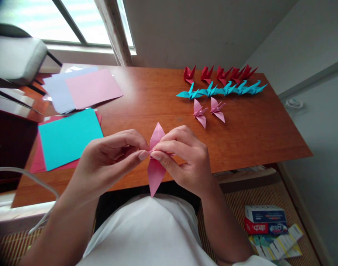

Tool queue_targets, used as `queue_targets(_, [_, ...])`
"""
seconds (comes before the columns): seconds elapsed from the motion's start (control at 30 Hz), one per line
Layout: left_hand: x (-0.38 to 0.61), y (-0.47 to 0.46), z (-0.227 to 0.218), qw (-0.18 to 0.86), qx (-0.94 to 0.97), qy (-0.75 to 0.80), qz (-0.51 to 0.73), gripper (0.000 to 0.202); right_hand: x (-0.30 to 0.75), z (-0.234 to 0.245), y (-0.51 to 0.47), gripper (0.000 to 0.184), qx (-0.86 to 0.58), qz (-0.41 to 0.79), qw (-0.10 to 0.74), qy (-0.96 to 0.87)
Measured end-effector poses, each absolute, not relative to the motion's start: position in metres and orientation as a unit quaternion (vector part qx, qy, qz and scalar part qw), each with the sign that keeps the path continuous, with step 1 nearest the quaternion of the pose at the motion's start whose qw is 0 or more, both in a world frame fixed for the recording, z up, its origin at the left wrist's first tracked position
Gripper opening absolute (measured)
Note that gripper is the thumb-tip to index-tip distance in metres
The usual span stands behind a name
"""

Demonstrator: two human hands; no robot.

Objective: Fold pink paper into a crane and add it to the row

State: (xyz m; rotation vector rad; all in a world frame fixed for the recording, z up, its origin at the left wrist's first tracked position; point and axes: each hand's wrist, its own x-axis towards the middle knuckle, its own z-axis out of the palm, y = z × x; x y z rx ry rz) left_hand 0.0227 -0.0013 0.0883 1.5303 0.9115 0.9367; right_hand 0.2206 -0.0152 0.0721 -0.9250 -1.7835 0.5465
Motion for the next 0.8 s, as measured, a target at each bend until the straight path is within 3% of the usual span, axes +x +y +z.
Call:
queue_targets(0.2, [0.025,-0.002,0.087,0.498,0.656,0.380,0.421,0.012,0.221,0.072,-0.015,0.009,-0.385,0.222,0.499,-0.744])
queue_targets(0.47, [0.027,-0.005,0.079,0.360,0.708,0.368,0.482,0.009,0.219,0.072,-0.016,0.013,-0.405,0.233,0.498,-0.731])
queue_targets(0.8, [0.025,-0.001,0.079,0.443,0.688,0.374,0.437,0.008,0.216,0.075,-0.018,0.007,-0.437,0.284,0.461,-0.718])
